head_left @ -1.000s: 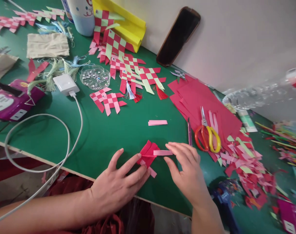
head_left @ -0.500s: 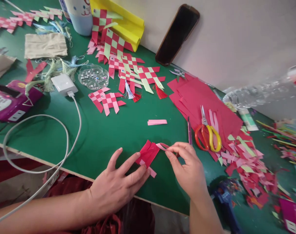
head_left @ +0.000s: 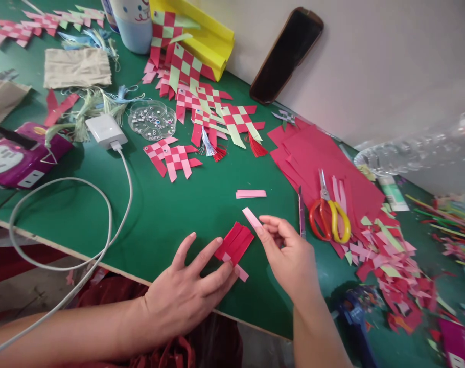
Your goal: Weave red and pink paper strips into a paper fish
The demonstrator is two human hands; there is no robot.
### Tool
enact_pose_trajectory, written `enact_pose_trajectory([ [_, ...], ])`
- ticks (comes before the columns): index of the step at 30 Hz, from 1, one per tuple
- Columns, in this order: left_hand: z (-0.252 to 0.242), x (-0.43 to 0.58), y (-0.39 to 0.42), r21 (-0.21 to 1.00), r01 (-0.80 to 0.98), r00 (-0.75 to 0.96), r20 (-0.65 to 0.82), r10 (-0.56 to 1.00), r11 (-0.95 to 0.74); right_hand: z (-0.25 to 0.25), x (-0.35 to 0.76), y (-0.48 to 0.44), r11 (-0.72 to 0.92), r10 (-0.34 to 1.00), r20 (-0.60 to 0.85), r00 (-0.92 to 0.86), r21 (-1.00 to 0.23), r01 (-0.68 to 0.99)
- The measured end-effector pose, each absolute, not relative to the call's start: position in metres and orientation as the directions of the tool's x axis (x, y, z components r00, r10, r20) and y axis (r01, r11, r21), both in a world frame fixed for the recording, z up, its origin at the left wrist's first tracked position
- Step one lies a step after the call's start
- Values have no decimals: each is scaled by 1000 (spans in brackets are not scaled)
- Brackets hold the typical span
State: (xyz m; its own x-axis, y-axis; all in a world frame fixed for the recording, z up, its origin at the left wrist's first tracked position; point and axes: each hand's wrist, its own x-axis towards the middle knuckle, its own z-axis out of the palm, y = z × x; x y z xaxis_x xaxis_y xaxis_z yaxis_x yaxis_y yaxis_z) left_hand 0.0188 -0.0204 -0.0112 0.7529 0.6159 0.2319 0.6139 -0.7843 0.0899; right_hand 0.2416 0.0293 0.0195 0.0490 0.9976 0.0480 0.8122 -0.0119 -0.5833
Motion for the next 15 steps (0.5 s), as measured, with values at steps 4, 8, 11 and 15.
enact_pose_trajectory([
  [4, -12, 19, -19, 95, 611, 755, 227, 615, -786, 20, 240, 37, 238, 956, 259, -138, -410, 880],
  [8, -11, 18, -19, 106, 605, 760, 220, 612, -789, 19, 230, 43, 396, 914, 237, -330, -337, 854],
  [11, -10, 18, -19, 106, 604, 762, 215, 611, -790, 16, 224, 45, 420, 905, 221, -363, -332, 845],
  [15, -11, 18, -19, 103, 601, 761, 229, 607, -793, 23, 224, 41, 456, 884, 281, -375, -334, 825],
])
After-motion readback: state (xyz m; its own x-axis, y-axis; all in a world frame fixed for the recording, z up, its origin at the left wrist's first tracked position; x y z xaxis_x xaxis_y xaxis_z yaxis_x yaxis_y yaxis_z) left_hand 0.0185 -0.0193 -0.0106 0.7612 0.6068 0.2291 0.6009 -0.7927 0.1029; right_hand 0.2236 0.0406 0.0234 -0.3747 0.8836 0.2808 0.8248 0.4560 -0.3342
